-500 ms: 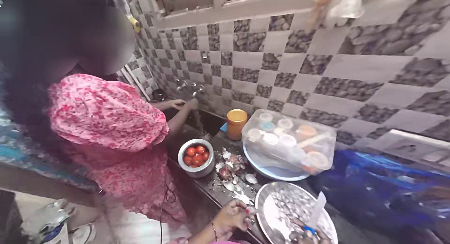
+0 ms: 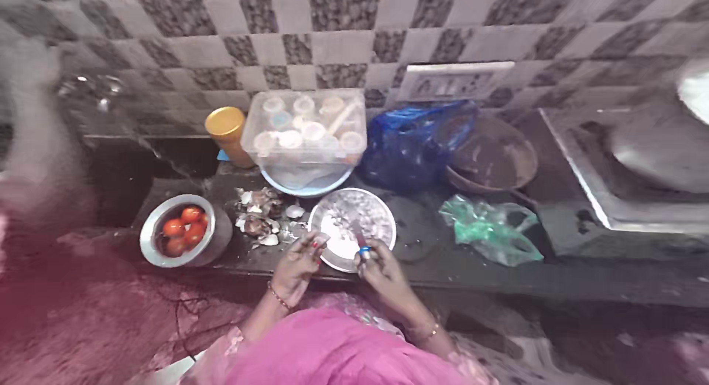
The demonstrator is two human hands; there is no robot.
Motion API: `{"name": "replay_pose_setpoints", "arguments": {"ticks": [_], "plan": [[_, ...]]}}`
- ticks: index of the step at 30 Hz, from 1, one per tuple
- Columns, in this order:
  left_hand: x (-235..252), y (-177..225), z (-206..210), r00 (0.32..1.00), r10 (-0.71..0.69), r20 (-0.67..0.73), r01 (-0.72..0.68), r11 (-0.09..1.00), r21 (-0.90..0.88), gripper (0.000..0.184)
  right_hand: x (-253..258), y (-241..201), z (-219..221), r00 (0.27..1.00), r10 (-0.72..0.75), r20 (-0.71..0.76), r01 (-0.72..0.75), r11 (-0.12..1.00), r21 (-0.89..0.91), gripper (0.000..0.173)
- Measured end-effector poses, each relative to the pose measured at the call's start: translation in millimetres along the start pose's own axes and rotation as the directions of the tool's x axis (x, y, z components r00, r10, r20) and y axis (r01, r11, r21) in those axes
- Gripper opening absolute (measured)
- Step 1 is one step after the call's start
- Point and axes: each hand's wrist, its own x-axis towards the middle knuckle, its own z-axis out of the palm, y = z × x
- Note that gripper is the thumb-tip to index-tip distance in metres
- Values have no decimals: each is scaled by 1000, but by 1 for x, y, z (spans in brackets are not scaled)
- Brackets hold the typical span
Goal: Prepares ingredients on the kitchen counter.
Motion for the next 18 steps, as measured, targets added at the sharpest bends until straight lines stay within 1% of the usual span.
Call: {"name": "replay_pose_setpoints", "arguments": {"ticks": [1,2,4,6,9,13,18], "plan": [[2,-2,1,1000,-9,11,9,1000,3,44,2,0,1,999,13,32,-13,1000,-18,28],[3,-4,2,1000,-16,22,16,1000,4,45,4,-1,4,999,32,30,-31,999,-44,26],[3,-7,4,999,-29,37,29,1000,-3,47,7,-1,9,998,62,-18,-64,991,-119,25],[5,-10,4,998,-33,47,33,999,1,45,12,-3,15,994,90,-64,-101,973,-207,24],[9,-15,2,994,-34,102,32,999,19,46,19,-4,21,990,103,-95,-128,938,-322,30],[16,-12,3,986,-72,152,68,997,30,51,31,-4,26,988,122,-96,-148,928,-342,34],[28,-4,3,981,-66,181,66,998,4,46,44,-4,34,990,83,-112,-117,930,-348,34]]}}
